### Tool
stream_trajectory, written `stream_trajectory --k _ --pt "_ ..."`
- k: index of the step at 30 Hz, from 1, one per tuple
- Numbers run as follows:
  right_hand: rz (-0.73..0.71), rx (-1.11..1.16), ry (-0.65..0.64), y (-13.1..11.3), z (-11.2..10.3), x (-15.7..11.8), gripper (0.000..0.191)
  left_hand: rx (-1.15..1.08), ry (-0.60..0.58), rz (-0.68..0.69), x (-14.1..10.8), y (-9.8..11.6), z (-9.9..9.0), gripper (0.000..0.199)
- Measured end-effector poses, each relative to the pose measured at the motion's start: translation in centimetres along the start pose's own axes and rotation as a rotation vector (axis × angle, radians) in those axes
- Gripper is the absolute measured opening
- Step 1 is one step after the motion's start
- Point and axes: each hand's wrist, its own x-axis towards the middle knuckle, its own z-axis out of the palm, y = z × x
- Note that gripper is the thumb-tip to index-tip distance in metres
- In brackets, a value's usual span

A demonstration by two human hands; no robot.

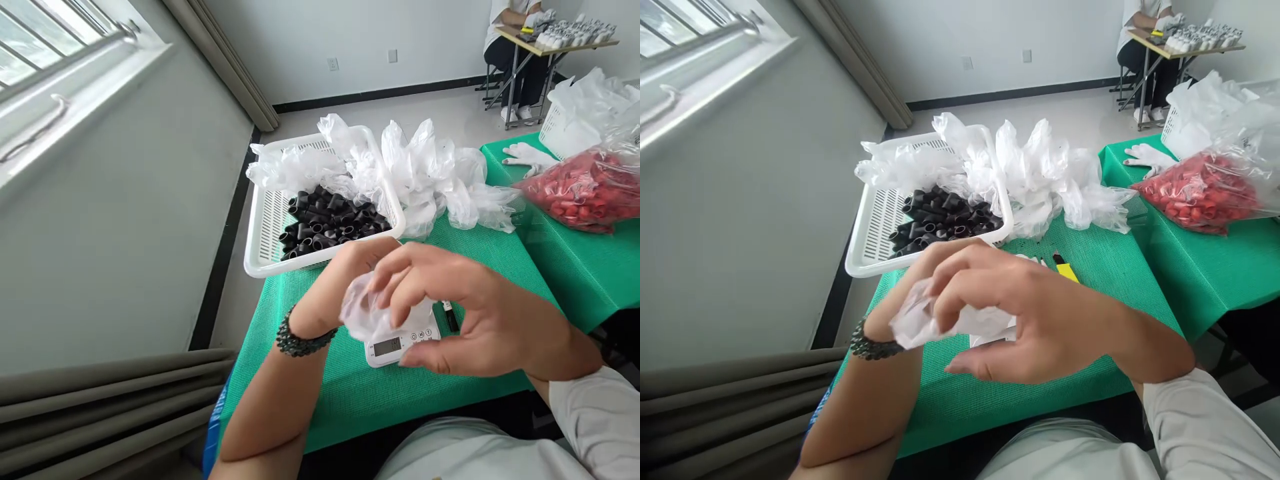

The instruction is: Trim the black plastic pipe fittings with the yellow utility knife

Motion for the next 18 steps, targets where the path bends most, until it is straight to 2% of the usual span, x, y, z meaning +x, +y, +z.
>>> stream_trajectory --k 1,3,4,6,8,10,12,13,16,18 --pt "0.037 -0.049 0.024 -0.1 -0.6 -0.1 0.025 0.014 -0.004 0.009 -0.2 0.5 -0.6 0.014" --pt "0.135 -0.115 0.143 0.3 -1.8 -0.3 0.042 -0.007 0.083 -0.016 -0.7 1.7 -1.5 0.016" --pt "0.167 -0.116 0.2 0.7 -2.4 -0.2 0.052 -0.069 0.118 0.017 -0.9 2.2 -1.9 0.02" --pt "0.266 -0.051 0.224 2.3 -3.2 0.2 0.071 -0.21 0.198 0.082 -1.2 2.8 -2.5 0.03" --pt "0.391 0.11 0.14 4.2 -3.4 0.8 0.083 -0.288 0.21 0.107 -1.4 2.8 -3.0 0.036" --pt "0.524 0.351 -0.028 5.9 -3.0 1.4 0.089 -0.319 0.22 0.13 -1.4 2.6 -3.2 0.042" --pt "0.572 0.563 -0.148 6.9 -2.1 1.9 0.087 -0.321 0.282 0.128 -1.5 2.3 -3.2 0.044" --pt "0.588 0.622 -0.149 7.1 -1.6 2.0 0.08 -0.319 0.283 0.116 -1.5 2.3 -3.1 0.042" --pt "0.617 0.682 -0.058 7.1 -0.5 2.2 0.06 -0.292 0.318 0.129 -1.9 2.7 -2.6 0.039" --pt "0.598 0.66 0.02 6.8 -0.4 2.2 0.053 -0.191 0.339 0.136 -2.1 3.1 -2.3 0.045"
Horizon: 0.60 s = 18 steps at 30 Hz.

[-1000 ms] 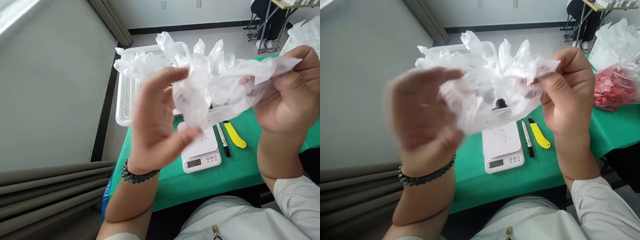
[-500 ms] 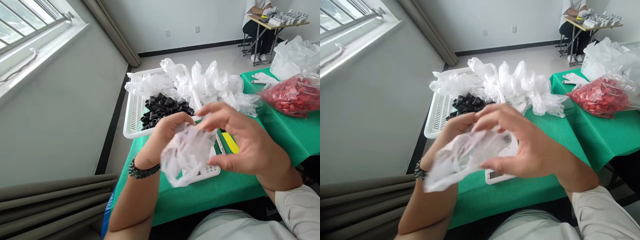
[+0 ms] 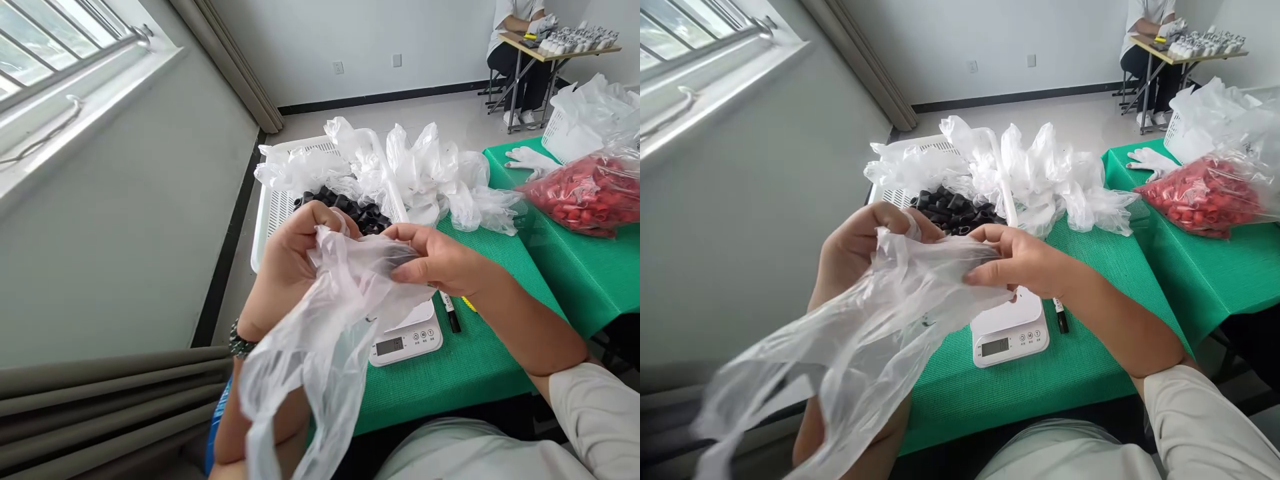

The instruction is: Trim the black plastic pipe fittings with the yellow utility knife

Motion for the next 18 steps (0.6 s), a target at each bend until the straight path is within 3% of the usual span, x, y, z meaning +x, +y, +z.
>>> stream_trajectory --k 6,10,13,18 --pt "-0.239 -0.341 0.194 -1.2 0.3 -1.5 0.039 0.066 0.032 0.027 0.3 -0.4 -0.5 0.048" --pt "-0.542 -0.786 0.332 -2.0 1.0 -3.1 0.031 -0.018 0.035 -0.048 0.8 -1.1 -0.7 0.065" --pt "-0.76 -1.114 0.468 -2.2 1.2 -3.5 0.027 -0.16 0.011 -0.15 1.2 -1.1 -0.3 0.066" --pt "-0.83 -1.364 0.447 -2.1 0.8 -2.7 0.02 -0.388 0.043 -0.356 1.9 -1.1 0.0 0.051"
